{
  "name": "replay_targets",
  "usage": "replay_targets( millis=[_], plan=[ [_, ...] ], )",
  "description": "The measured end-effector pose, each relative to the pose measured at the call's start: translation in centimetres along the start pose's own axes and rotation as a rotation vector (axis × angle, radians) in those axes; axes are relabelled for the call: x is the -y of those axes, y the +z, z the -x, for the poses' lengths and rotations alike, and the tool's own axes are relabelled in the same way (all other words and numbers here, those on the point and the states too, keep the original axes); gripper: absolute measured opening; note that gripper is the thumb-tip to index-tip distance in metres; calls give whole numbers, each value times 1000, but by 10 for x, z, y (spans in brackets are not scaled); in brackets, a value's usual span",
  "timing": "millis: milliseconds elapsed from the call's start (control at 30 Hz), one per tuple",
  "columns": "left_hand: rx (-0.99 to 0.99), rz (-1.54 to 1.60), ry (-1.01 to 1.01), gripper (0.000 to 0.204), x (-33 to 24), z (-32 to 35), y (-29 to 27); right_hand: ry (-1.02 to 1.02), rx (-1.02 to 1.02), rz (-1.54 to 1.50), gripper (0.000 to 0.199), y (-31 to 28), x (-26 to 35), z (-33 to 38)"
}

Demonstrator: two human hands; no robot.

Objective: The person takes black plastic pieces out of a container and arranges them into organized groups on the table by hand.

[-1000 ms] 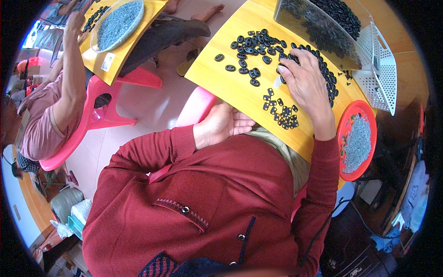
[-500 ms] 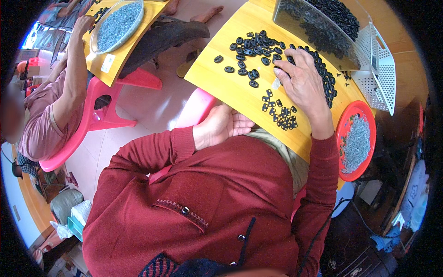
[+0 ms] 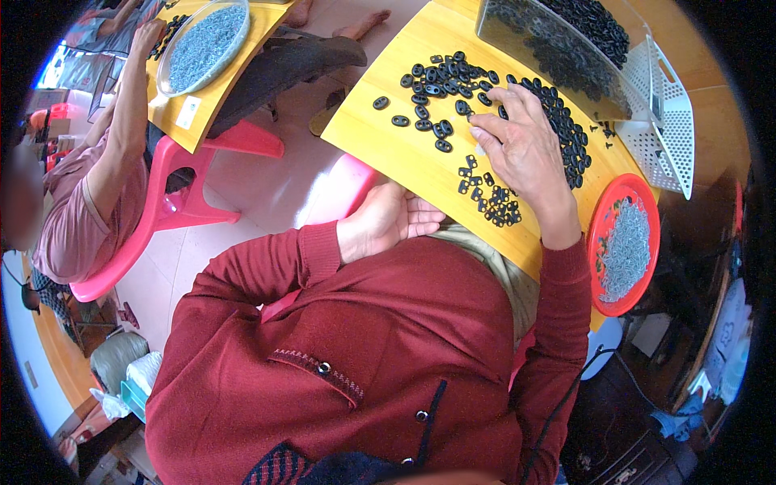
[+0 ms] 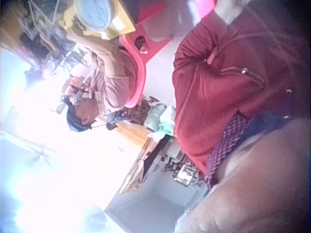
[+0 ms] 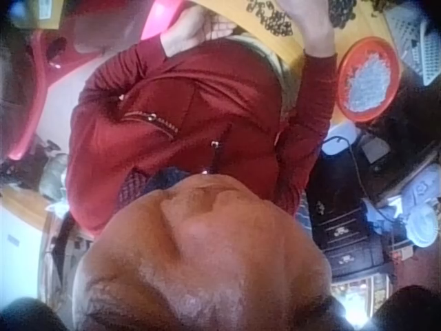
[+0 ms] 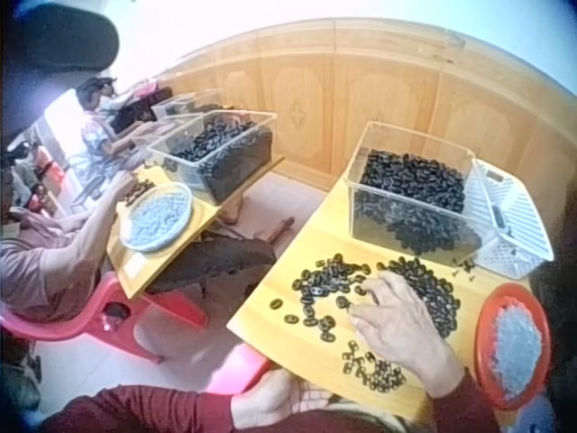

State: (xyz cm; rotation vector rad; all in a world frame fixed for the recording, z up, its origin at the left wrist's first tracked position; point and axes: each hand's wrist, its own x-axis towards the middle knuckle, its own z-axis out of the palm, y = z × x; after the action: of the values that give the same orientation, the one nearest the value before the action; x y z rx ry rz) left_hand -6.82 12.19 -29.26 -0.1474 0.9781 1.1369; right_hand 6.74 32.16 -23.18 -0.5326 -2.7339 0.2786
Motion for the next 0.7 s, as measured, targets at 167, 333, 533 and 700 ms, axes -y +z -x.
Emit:
replay_targets(
  millis=[167, 333, 533, 700],
  plan=[
    [-4, -6, 7, 47, 2, -2, -2, -26, 8, -26, 20, 1, 2, 3],
    [-9, -11, 5, 47, 2, -1, 0, -51, 11, -24, 19, -1, 6, 11],
    [-18, -21, 9, 47, 1, 1, 2, -25, 49, -84, 26, -3, 7, 21],
    [-29, -29, 5, 47, 1, 0, 2, -40, 51, -109, 27, -3, 8, 29]
  ],
)
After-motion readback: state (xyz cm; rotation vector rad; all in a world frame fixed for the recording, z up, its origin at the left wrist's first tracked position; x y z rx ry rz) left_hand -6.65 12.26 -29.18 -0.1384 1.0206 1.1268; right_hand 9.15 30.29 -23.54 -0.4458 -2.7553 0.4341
